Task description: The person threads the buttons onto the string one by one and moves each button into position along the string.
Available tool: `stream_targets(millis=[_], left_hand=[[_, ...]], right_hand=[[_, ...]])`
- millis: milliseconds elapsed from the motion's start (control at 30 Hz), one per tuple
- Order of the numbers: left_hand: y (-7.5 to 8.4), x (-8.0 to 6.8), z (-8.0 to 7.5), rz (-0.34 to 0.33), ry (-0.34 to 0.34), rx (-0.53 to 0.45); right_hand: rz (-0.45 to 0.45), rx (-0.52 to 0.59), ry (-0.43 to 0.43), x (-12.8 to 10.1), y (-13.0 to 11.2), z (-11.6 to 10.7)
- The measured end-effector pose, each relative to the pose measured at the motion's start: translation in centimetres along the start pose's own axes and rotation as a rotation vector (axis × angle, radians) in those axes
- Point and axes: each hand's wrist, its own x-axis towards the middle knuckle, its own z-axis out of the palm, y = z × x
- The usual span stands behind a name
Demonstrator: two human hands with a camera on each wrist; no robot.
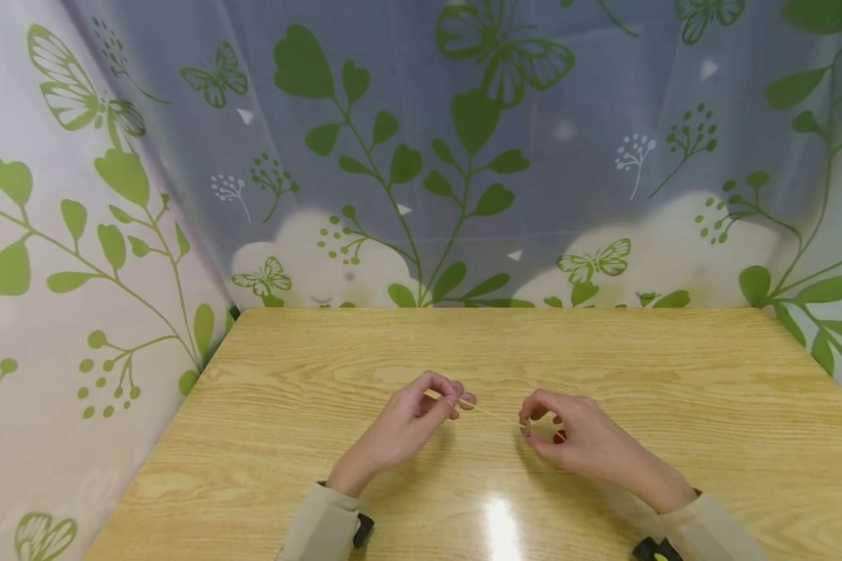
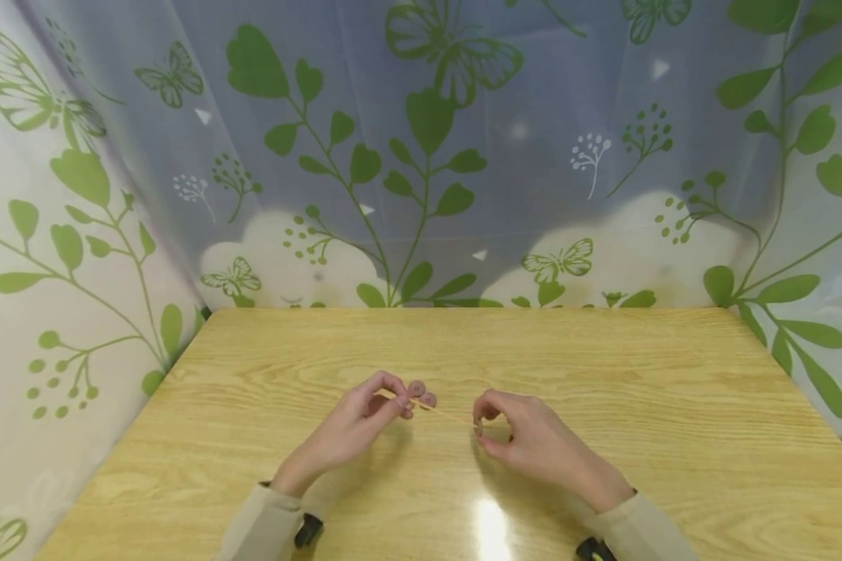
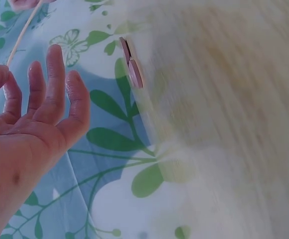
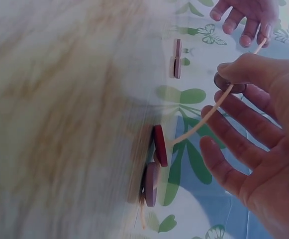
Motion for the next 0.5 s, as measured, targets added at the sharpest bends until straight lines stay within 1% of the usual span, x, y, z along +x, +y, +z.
stream_targets(millis=[100,267,500], left_hand=[[0.08,-0.02,-0.09,0.002,0.002,0.002],[0.07,0.02,-0.15,0.013,-0.001,-0.027],[0.07,-0.02,-0.18,0.004,0.006,-0.005]], right_hand=[[0.017,0.006,-0.010,-0.05,0.13,-0.02],[0.027,0.021,-0.030,-0.13,0.35,-0.13],[0.040,0.000,-0.048,-0.31,0.61,-0.33]])
